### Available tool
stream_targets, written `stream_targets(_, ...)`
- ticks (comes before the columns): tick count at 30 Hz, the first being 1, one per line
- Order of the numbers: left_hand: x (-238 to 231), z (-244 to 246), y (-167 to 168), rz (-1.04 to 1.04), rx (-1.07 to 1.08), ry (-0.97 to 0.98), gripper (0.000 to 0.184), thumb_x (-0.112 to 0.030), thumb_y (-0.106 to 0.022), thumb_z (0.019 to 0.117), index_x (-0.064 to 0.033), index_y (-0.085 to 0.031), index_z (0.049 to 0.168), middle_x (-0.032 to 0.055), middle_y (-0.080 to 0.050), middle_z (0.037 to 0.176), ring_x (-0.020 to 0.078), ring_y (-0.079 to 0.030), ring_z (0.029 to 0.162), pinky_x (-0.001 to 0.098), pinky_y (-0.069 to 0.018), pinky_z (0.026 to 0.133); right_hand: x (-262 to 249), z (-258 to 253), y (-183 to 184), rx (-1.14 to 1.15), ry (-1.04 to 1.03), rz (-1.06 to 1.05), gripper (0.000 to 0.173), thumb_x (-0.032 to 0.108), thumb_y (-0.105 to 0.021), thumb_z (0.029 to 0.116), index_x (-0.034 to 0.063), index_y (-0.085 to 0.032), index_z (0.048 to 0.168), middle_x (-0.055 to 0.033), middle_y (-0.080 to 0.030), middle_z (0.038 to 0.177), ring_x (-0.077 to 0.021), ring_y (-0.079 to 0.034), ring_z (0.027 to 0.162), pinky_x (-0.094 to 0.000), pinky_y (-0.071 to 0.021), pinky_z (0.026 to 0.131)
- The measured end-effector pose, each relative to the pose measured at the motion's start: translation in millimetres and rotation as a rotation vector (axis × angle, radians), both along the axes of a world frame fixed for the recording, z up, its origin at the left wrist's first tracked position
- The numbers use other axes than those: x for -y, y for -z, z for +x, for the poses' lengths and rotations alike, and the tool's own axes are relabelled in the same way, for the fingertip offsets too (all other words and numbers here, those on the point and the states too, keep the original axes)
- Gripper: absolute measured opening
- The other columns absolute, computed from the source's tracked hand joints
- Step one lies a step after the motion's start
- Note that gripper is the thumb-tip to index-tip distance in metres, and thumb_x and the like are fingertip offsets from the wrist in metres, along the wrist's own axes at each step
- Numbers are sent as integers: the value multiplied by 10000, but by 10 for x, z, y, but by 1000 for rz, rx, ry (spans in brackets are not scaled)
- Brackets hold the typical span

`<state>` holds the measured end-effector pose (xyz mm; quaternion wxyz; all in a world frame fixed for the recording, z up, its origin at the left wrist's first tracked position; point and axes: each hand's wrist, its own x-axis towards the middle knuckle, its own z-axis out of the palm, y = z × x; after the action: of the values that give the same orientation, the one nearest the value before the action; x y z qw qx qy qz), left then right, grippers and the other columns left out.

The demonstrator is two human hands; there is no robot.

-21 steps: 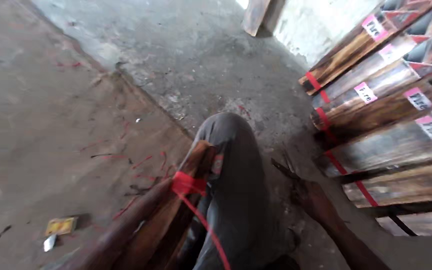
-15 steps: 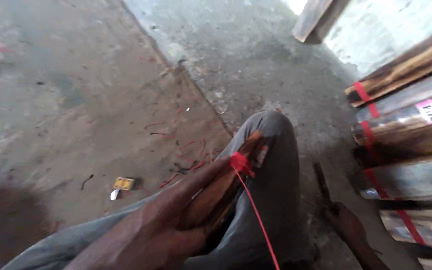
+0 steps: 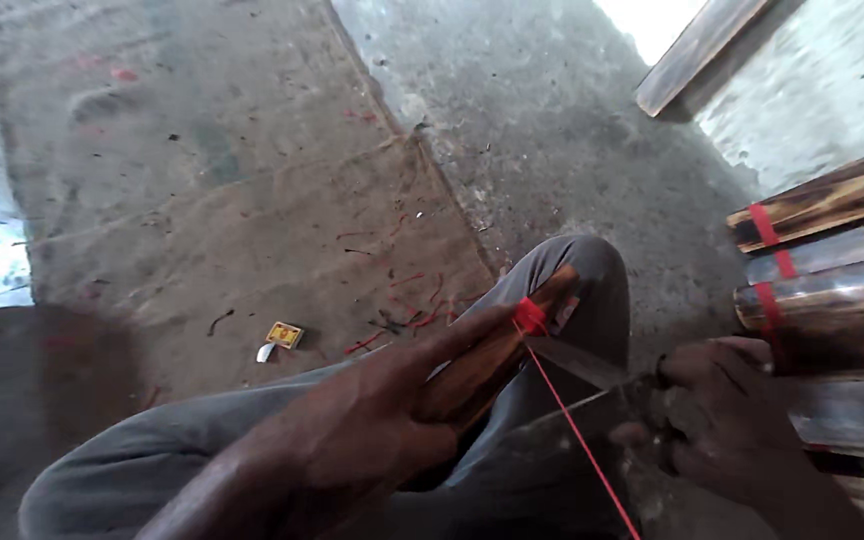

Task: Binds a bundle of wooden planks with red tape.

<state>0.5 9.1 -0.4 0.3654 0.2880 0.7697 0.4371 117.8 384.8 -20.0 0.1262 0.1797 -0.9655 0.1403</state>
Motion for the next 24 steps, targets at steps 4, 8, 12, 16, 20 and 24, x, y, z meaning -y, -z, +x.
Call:
stream_targets(4, 5, 26, 10, 25, 43, -30, 964, -285, -836, 779, -528, -316, 1553, -136, -636, 1317, 34, -667, 1027, 369, -624, 845, 325, -189, 81, -64, -105, -194, 258, 453, -693, 917, 205, -624, 933, 49, -610, 817, -64, -608, 776, -314, -536, 764)
stream_targets(8, 37, -9, 51, 45, -13, -11, 1099, -230, -845, 741, -531, -213, 1588, -113, -572, 1405, 59, -636, 1124, 409, -620, 888, 56, 12, 411, 45, 290, -253, 371, 448, -711, 916, 83, -655, 952, -27, -658, 839, -107, -645, 765, -327, -577, 733)
stream_targets(12, 29, -41, 68, 15, -38, -3, 1070, -316, -848, 734, -566, -223, 1566, -92, -631, 1276, 77, -660, 998, 441, -630, 781, -796, 399, 1208, 581, 877, -227, 691, 541, -841, 787, 68, -606, 1233, -143, -648, 967, -308, -640, 810, -569, -558, 695)
stream_targets(16, 30, -63, 86, 31, 0, 3, 1006, -340, -818, 776, -577, -233, 1559, -114, -639, 1282, 60, -675, 988, 420, -640, 779, -1290, 865, 1694, 951, 846, 252, 731, 577, -766, 812, 140, -618, 1379, -200, -596, 1375, -431, -565, 1269, -724, -461, 979)
stream_targets(20, 7, -88, 71, 53, 16, -1, 975, -303, -814, 792, -555, -266, 1559, -117, -644, 1293, 70, -685, 1008, 417, -646, 796, -521, 357, 1032, 326, 485, -152, 454, 408, -610, 994, 152, -622, 1369, -68, -683, 1221, -214, -668, 1097, -488, -572, 944)
stream_targets(24, 2, -79, 37, 45, 15, -6, 962, -294, -805, 802, -547, -272, 1562, -126, -613, 1352, 62, -672, 1062, 401, -639, 842, 533, -504, 160, -76, -69, -348, 521, 341, -721, 944, 290, -546, 1432, 27, -552, 1388, -149, -537, 1285, -375, -510, 1048)
